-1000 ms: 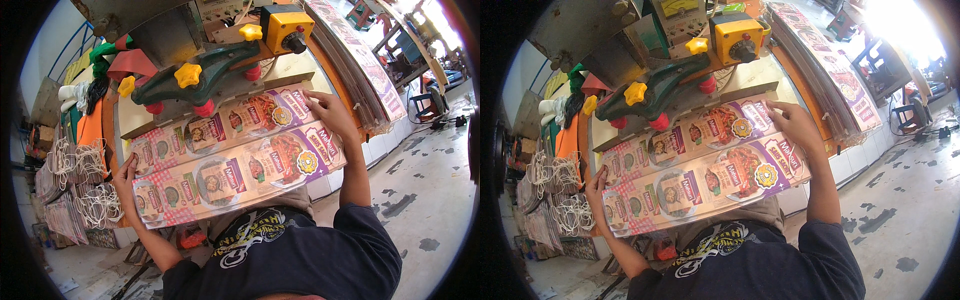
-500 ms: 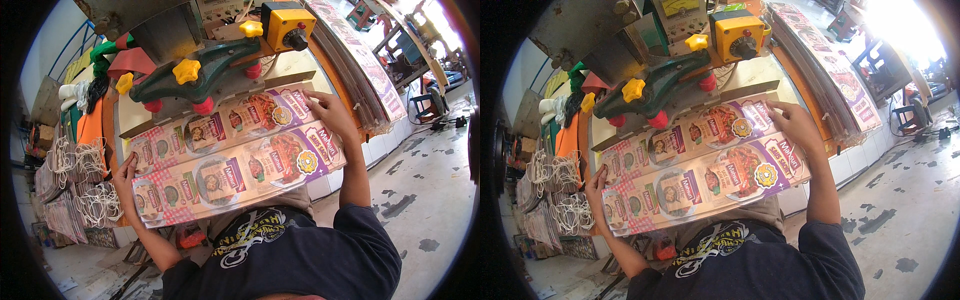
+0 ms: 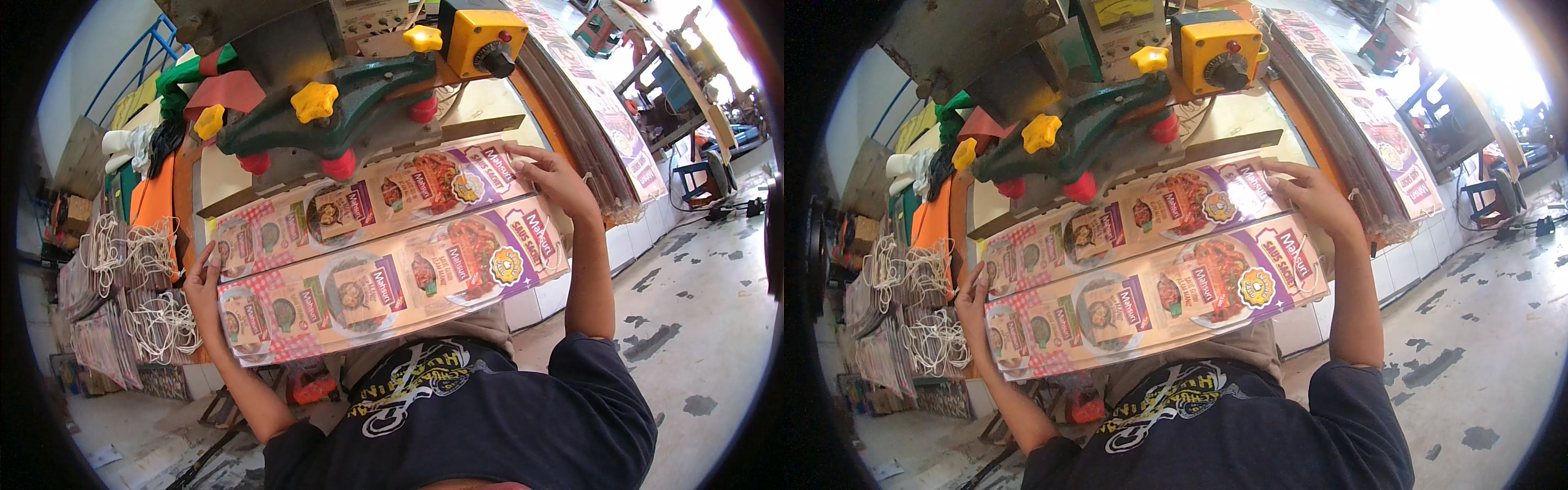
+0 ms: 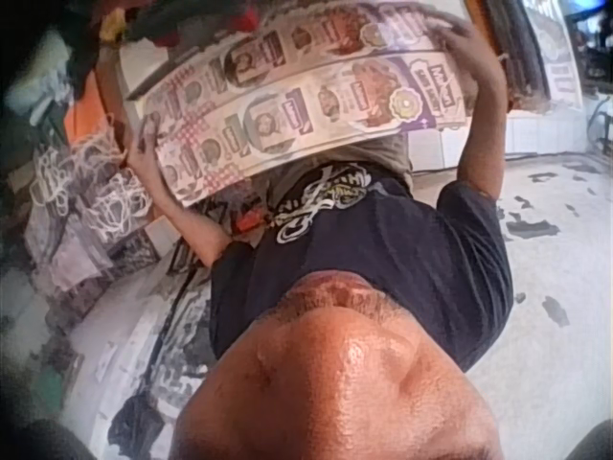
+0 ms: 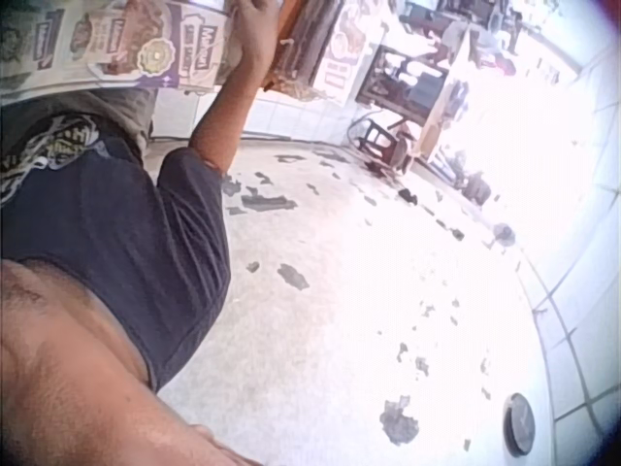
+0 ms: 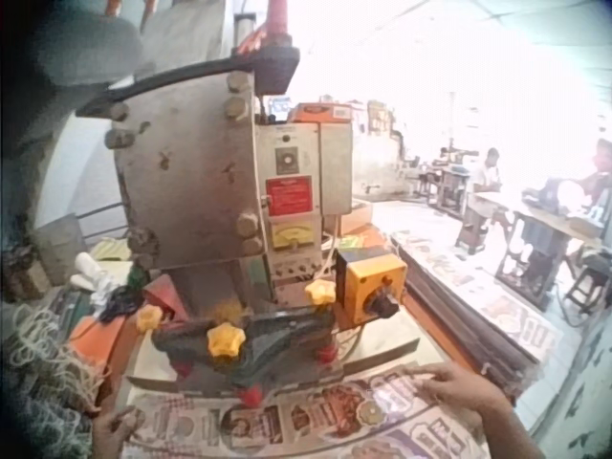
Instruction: The person places a sheet of printed plastic onto a machine bed and aligns it with a guide.
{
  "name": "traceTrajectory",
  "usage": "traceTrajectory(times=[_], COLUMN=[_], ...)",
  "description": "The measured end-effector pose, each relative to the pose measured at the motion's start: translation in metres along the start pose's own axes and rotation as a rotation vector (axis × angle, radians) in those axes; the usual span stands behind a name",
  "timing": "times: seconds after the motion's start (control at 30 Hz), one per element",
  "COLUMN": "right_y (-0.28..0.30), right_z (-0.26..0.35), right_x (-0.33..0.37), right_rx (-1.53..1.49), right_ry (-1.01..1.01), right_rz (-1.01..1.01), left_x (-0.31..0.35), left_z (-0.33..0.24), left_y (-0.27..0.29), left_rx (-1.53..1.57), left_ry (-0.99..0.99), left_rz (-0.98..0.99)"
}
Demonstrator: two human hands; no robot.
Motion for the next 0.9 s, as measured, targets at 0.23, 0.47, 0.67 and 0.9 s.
traceTrajectory(times=[0.23,0.47,0.67,0.9], right_y=[0.007,0.005,0.004,0.004], right_z=[-0.006,-0.004,-0.006,-0.005], right_x=[0.002,-0.001,-0.003,-0.004], right_rx=[-0.168,-0.228,-0.259,-0.435], right_ry=[-0.106,-0.167,-0.112,-0.121], right_rz=[-0.073,0.005,0.015,-0.001], left_x=[-0.004,-0.007,-0.01,-0.01], left_z=[-0.001,-0.016,-0.003,-0.011], left_y=[0.002,-0.001,0.01,0.008], left_rx=[0.241,0.21,0.115,0.288], left_ry=[0.121,0.161,0.132,0.159], left_rz=[0.042,0.023,0.053,0.049])
Point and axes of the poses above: each hand's wrist, its own x-axis away from the middle knuckle, its own y-axis out of the back of the hand, z = x × y, the point moved 4 cm from there along -x, towards the middle knuckle, and after that the axes turned 10 degrees about y, right-handed, at the moved point
